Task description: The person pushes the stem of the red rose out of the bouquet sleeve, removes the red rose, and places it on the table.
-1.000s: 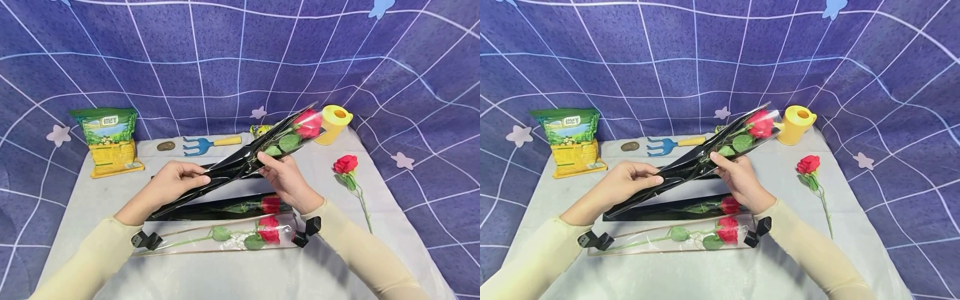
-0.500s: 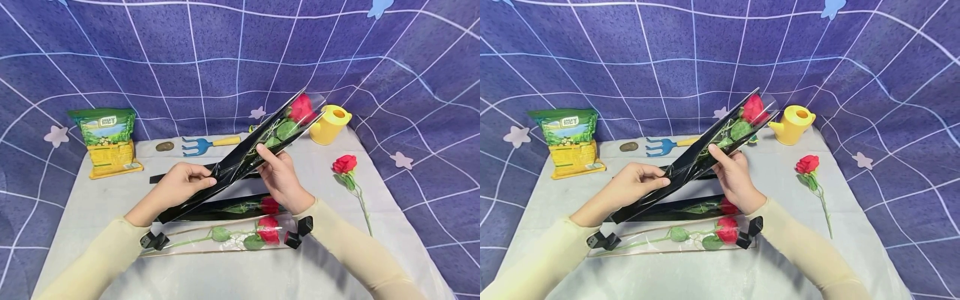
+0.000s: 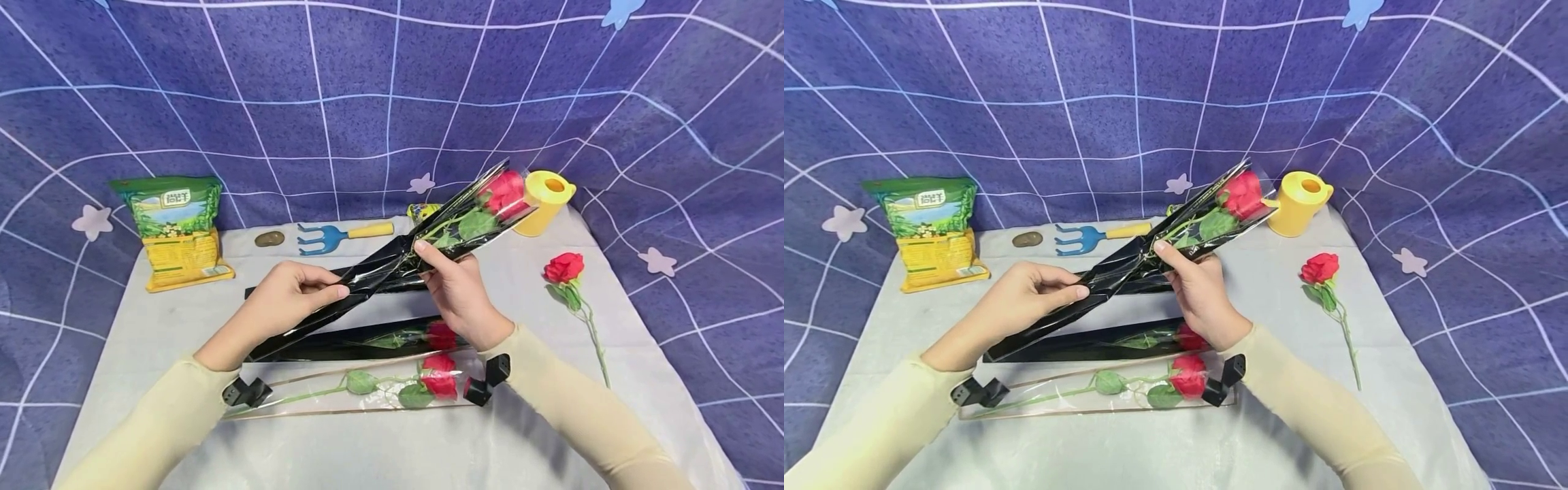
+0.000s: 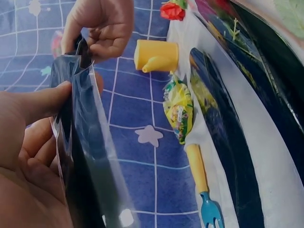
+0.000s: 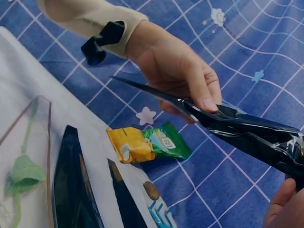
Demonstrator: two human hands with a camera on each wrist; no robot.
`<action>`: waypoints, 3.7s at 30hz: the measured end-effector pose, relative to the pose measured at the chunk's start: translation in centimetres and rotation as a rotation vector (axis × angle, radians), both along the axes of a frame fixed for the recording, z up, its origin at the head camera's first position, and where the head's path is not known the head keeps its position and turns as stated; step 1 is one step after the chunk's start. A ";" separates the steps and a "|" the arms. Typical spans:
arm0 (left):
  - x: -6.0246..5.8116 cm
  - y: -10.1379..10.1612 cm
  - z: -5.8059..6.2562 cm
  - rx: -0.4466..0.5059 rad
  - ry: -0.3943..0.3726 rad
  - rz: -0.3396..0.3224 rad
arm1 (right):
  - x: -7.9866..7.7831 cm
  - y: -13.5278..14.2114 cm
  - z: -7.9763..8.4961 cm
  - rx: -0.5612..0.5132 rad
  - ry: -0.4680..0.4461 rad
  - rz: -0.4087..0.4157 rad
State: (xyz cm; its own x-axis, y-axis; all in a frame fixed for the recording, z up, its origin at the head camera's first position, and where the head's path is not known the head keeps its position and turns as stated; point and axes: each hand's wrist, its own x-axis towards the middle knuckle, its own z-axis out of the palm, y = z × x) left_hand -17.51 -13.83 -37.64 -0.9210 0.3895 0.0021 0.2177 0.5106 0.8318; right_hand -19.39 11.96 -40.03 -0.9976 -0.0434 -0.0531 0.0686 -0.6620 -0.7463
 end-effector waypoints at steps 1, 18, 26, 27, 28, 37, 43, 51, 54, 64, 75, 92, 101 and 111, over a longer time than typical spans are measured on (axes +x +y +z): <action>0.0 0.0 0.0 0.009 -0.002 0.000 | 0.1 -0.1 -0.1 0.011 0.005 -0.008; 0.0 1.2 0.4 -0.018 0.045 -0.011 | 0.8 -0.9 -0.3 0.116 0.083 0.027; -0.4 -0.5 0.2 -0.105 0.006 -0.030 | 0.0 0.9 0.1 0.074 0.075 0.026; -0.4 -0.6 0.2 -0.113 0.003 -0.023 | -0.1 1.1 0.1 0.078 0.068 0.024; -0.4 -0.7 0.3 -0.122 0.004 -0.021 | 0.0 1.3 0.2 0.090 0.063 0.024; -0.4 -1.5 1.5 -0.127 -0.024 -0.021 | 0.4 2.0 0.3 0.173 0.041 0.029; -0.4 -1.5 1.1 -0.060 -0.075 0.017 | 0.1 2.0 0.5 0.092 -0.052 0.018; -0.3 -1.4 1.3 -0.160 0.076 0.017 | -0.4 2.5 0.3 0.037 -0.001 -0.001; -0.3 -1.0 1.3 -0.128 0.104 0.005 | -0.5 2.4 0.1 -0.042 0.031 0.044; -0.4 -0.5 1.0 -0.121 0.047 -0.022 | -0.4 1.6 0.1 -0.026 0.012 -0.043; -0.4 0.0 0.6 -0.077 0.054 -0.016 | 0.5 0.1 -0.5 -0.006 0.044 0.085; -0.4 -0.1 0.7 -0.130 0.135 -0.034 | 0.8 0.0 -0.7 0.070 0.000 0.056; -0.3 0.5 0.4 -0.083 0.057 -0.027 | 0.3 -0.2 -0.6 0.108 0.008 -0.054; -0.3 2.0 -0.2 0.012 -0.008 -0.008 | 0.7 -1.6 -1.1 0.201 0.105 0.011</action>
